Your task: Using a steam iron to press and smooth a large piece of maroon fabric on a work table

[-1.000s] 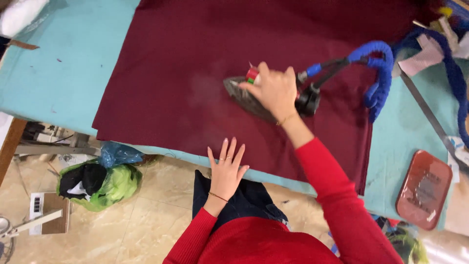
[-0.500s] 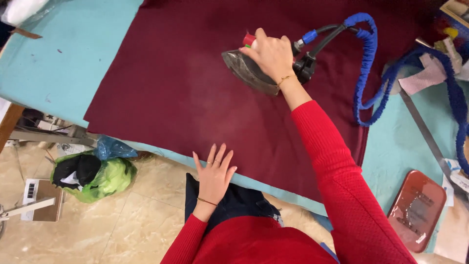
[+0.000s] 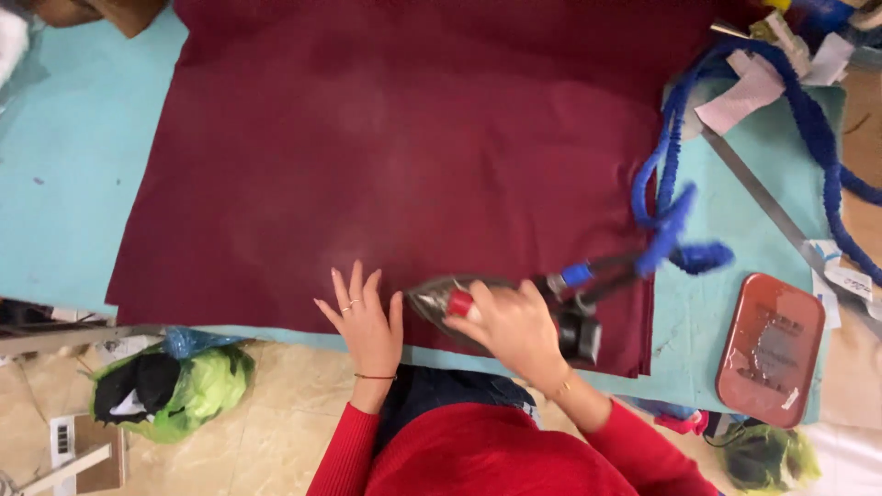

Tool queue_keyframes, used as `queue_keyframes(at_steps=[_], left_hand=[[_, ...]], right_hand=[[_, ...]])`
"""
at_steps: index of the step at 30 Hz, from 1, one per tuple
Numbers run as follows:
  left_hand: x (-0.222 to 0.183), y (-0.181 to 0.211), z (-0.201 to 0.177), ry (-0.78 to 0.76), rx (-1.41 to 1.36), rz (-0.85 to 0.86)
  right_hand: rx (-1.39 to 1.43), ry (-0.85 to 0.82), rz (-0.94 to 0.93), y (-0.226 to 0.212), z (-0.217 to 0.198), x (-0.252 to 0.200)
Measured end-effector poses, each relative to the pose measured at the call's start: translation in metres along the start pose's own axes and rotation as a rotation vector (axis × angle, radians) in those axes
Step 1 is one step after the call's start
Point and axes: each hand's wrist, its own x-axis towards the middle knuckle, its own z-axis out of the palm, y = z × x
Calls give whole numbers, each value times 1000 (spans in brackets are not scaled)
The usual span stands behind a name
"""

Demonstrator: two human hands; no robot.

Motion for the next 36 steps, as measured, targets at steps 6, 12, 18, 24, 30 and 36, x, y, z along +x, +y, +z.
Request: queue_keyframes(at_steps=[6,12,18,24,30,36], left_hand=[[2,31,18,-218,163,122],[9,53,21,-217,194,217],[-1,43,25,-303,145,173],[-1,43,16,-252,197,181],[-5,43,24,-239,212,172],[-8,44,22,-282,179,107]], right_hand=[[-116,-14,178,35,-11,5],[-287,134,157,116,29,77],[-359,182,99,203,70,164],[-447,199,143,247,101,193],[-363,147,129,245,93,192],[-231,41,104,248,84,191]])
